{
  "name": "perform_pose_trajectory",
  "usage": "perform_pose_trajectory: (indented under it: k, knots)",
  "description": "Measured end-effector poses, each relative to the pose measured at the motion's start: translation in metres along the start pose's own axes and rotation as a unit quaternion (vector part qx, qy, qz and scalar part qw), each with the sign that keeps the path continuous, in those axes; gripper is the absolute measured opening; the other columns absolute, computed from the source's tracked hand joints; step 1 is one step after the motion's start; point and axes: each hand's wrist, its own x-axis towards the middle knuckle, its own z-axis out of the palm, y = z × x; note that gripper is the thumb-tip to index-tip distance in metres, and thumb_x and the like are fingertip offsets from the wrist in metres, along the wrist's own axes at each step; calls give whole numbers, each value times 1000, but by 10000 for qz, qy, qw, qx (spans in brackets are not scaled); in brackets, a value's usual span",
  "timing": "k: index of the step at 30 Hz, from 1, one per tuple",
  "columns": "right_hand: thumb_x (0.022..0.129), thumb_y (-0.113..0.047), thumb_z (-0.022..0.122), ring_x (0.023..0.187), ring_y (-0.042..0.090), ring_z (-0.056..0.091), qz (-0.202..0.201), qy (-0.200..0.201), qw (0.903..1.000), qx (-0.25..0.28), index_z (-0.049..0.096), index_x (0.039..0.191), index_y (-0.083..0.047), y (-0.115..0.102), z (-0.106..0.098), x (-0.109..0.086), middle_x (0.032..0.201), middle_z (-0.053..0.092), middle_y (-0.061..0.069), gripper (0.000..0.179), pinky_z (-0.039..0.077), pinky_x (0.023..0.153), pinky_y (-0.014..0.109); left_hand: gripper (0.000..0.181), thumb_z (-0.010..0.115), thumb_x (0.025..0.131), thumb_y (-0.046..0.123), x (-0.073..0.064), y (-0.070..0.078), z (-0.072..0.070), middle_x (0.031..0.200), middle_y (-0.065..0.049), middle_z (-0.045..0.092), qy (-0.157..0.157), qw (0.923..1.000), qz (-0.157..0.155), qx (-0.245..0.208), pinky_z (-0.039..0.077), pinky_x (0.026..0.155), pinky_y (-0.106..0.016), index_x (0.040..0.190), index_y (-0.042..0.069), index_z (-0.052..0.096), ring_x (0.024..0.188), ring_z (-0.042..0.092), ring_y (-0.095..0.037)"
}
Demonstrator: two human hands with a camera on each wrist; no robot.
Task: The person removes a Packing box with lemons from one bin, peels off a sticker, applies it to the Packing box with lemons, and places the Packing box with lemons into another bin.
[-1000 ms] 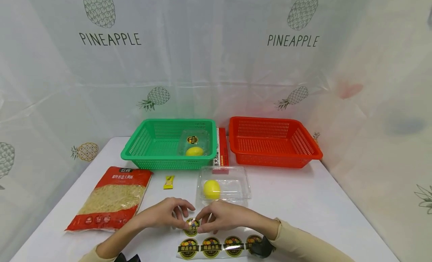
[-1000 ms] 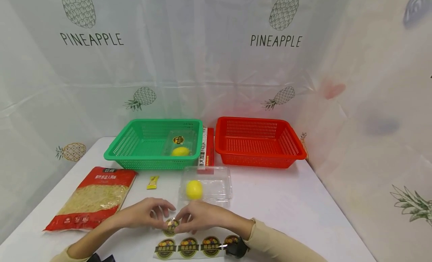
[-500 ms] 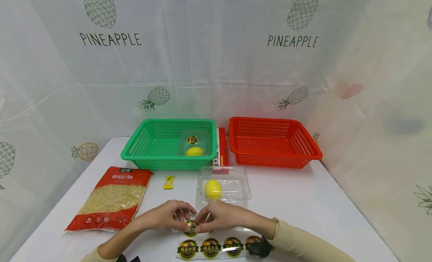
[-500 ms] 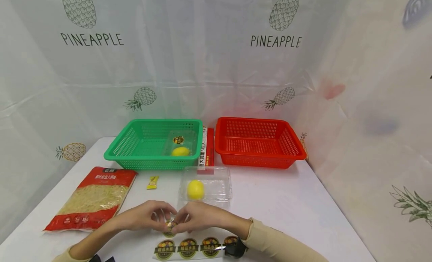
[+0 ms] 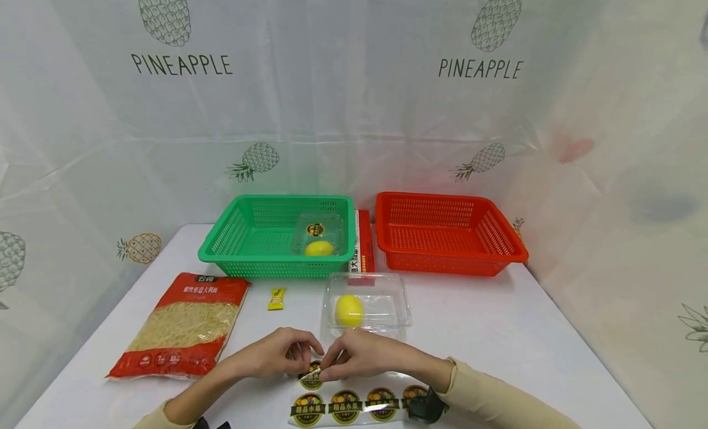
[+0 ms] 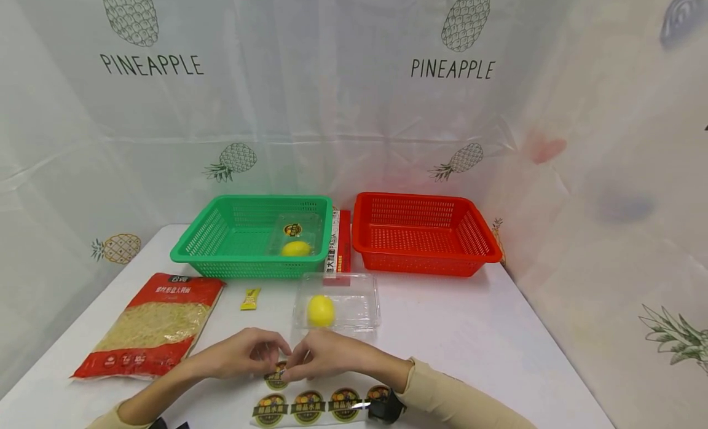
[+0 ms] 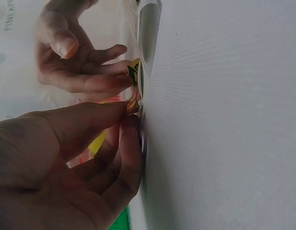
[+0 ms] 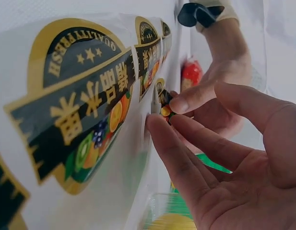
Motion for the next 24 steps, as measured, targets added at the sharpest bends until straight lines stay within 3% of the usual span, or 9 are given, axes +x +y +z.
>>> perform_pose_trajectory:
  k: [24]
  knots:
    - [89, -31, 72, 79, -7, 64, 216, 362, 9990, -160, 69, 109, -10, 5, 0, 0, 88, 71, -11, 29, 52, 73, 11, 26, 66, 92, 9, 0, 1, -8, 84, -12, 69, -64, 9994, 135, -327, 50, 58, -17, 117, 3, 67, 67, 56, 2]
